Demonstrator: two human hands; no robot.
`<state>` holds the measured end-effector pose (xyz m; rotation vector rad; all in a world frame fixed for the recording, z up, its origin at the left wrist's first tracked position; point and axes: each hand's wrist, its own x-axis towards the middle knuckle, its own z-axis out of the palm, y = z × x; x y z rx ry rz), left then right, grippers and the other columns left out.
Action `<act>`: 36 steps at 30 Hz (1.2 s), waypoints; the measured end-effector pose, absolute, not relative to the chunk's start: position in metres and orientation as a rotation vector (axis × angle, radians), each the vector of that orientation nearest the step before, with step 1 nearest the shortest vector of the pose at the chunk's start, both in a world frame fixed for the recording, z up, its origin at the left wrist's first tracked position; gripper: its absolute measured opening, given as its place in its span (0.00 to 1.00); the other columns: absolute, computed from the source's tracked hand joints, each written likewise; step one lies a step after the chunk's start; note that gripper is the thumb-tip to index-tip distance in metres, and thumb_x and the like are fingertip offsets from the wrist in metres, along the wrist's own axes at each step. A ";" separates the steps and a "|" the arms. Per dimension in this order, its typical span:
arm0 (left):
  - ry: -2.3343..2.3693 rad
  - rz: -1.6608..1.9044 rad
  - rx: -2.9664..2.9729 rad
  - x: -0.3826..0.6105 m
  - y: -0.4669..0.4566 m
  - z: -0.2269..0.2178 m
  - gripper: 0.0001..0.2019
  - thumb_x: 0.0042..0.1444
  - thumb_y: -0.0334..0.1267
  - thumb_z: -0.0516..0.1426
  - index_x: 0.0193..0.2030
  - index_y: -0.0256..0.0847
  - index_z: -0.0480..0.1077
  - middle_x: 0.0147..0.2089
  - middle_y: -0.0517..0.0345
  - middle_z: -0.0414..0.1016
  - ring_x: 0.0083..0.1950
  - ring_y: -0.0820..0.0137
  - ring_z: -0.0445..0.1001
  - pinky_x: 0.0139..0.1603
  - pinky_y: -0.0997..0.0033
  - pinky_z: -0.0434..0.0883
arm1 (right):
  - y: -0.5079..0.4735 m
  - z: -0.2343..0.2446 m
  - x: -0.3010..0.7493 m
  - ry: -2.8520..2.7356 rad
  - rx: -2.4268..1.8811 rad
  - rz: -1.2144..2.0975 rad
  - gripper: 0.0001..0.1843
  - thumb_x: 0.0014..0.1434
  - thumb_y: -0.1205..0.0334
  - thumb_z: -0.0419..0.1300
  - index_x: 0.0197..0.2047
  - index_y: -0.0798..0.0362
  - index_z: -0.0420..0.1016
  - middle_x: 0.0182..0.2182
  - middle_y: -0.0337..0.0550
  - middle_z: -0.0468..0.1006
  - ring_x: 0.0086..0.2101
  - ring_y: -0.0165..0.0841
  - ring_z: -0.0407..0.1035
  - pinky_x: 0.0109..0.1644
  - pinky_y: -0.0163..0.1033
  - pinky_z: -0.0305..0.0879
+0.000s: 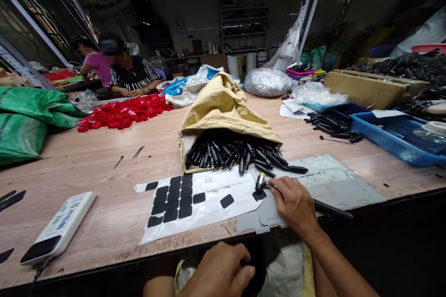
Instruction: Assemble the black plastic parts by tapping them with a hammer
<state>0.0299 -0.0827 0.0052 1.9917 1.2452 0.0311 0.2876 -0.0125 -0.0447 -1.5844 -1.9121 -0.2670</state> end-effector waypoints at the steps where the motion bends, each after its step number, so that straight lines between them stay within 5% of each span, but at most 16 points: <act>1: 1.225 0.150 1.963 0.028 -0.073 0.015 0.10 0.63 0.44 0.55 0.44 0.49 0.77 0.35 0.58 0.81 0.35 0.64 0.77 0.33 0.70 0.64 | -0.012 -0.045 0.287 -1.910 -1.586 -0.265 0.12 0.65 0.66 0.57 0.49 0.48 0.77 0.38 0.42 0.77 0.40 0.38 0.66 0.47 0.43 0.60; 5: 1.545 0.563 1.938 0.015 -0.006 0.042 0.15 0.66 0.48 0.52 0.43 0.44 0.78 0.32 0.58 0.79 0.30 0.68 0.73 0.30 0.71 0.64 | -0.012 -0.044 0.287 -1.890 -1.580 -0.250 0.10 0.66 0.65 0.57 0.48 0.48 0.77 0.38 0.41 0.77 0.40 0.38 0.66 0.46 0.42 0.60; 8: 1.965 0.776 1.986 0.006 0.053 0.041 0.13 0.63 0.43 0.54 0.47 0.40 0.76 0.40 0.53 0.80 0.40 0.64 0.76 0.40 0.69 0.67 | -0.012 -0.044 0.288 -1.891 -1.567 -0.241 0.11 0.66 0.65 0.57 0.48 0.47 0.77 0.38 0.42 0.77 0.40 0.38 0.67 0.46 0.42 0.60; 12: 2.251 0.611 1.959 0.002 0.102 0.028 0.14 0.57 0.42 0.58 0.47 0.37 0.76 0.45 0.45 0.80 0.47 0.56 0.77 0.45 0.64 0.68 | -0.011 -0.043 0.289 -1.900 -1.559 -0.234 0.11 0.66 0.65 0.56 0.49 0.47 0.77 0.38 0.42 0.77 0.40 0.37 0.67 0.45 0.42 0.60; 19: 2.337 0.517 1.840 -0.009 0.082 0.031 0.10 0.55 0.42 0.57 0.38 0.42 0.78 0.38 0.46 0.81 0.41 0.52 0.78 0.34 0.63 0.64 | -0.011 -0.044 0.288 -1.896 -1.569 -0.219 0.11 0.65 0.65 0.57 0.49 0.47 0.77 0.38 0.42 0.77 0.41 0.38 0.67 0.46 0.42 0.60; 26: 1.797 0.782 1.872 0.008 0.024 0.019 0.08 0.53 0.42 0.60 0.40 0.46 0.76 0.35 0.61 0.77 0.33 0.67 0.71 0.34 0.70 0.64 | -0.012 -0.042 0.286 -1.889 -1.608 -0.230 0.11 0.65 0.65 0.57 0.48 0.47 0.76 0.38 0.42 0.76 0.40 0.38 0.66 0.46 0.43 0.60; 31: 1.535 0.789 2.001 0.038 0.025 0.000 0.07 0.51 0.34 0.61 0.39 0.44 0.76 0.37 0.59 0.77 0.43 0.63 0.71 0.42 0.67 0.65 | -0.012 -0.042 0.287 -1.889 -1.586 -0.233 0.11 0.65 0.65 0.57 0.49 0.48 0.77 0.37 0.42 0.76 0.40 0.38 0.67 0.46 0.43 0.60; 36: 1.528 0.742 1.958 0.049 0.027 -0.006 0.09 0.49 0.31 0.62 0.38 0.45 0.76 0.34 0.60 0.76 0.43 0.63 0.70 0.45 0.65 0.65 | -0.012 -0.043 0.286 -1.877 -1.600 -0.228 0.11 0.65 0.65 0.59 0.49 0.47 0.77 0.38 0.41 0.77 0.40 0.38 0.67 0.46 0.43 0.61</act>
